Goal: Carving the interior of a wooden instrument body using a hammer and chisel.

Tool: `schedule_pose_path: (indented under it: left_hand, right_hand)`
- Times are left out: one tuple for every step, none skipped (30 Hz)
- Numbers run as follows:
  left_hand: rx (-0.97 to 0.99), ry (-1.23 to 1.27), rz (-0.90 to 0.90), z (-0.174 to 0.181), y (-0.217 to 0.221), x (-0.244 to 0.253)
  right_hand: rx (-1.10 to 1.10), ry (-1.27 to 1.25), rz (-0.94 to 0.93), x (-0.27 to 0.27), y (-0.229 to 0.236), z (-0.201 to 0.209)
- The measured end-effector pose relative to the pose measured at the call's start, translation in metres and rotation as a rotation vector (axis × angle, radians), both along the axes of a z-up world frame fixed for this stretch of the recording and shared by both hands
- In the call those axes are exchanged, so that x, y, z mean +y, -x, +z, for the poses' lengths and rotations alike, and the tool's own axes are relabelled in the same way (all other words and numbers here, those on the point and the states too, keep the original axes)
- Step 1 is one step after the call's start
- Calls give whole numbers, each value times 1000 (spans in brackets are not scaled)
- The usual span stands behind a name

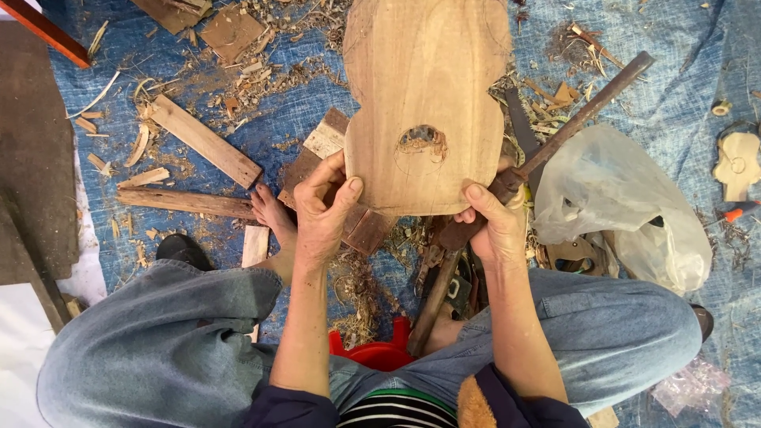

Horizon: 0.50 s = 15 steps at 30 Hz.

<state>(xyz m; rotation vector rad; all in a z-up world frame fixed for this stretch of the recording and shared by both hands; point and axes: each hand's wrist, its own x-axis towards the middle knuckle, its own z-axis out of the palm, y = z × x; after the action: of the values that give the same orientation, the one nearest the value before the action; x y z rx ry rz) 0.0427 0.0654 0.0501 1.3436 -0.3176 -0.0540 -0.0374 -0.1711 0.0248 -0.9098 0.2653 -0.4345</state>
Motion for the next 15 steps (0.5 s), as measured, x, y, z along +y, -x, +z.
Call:
schedule_pose_path:
  left_hand:
    - [0,0,0,0,-1,-1]
    - [-6,16,-6,0,-3,-2]
    - [-12,33,-11,-1,-4,-2]
    - [-12,32,-10,-1,-4,-3]
    - [19,69,-22,-2,-4,-3]
    - [50,105,-32,-2,-4,-4]
    - [50,104,-30,-7,-5,-2]
    - [64,123,-39,-11,-6,-1]
    - [78,142,-48,-16,-7,0]
    - [80,141,-46,-24,-11,0]
    - [181,166,-88,-31,-15,1]
    - [282,191,-127,-39,-19,2]
    - [283,190,-123,-30,-17,3]
    - [414,264,-132,-21,-15,3]
    - [544,339,-141,-13,-14,3]
  right_hand:
    - [0,0,0,0,-1,-1]
    - [1,1,8,-1,-1,-2]
    - [1,2,15,-1,-2,-3]
    - [2,1,17,-1,-2,-3]
    - [8,-1,24,-1,-2,-4]
    - [14,-3,33,-2,-2,-4]
    - [15,-4,35,-2,-4,-7]
    - [14,-13,55,-1,-5,-9]
    - [13,-22,75,-1,-6,-12]
    - [14,-23,76,-2,-5,-13]
    - [39,-11,90,-3,-5,-14]
    - [65,-1,106,-4,-5,-14]
    - [66,-2,110,-4,-6,-14]
    - [74,1,111,-4,-6,-14]
    - [83,3,113,-5,-7,-14]
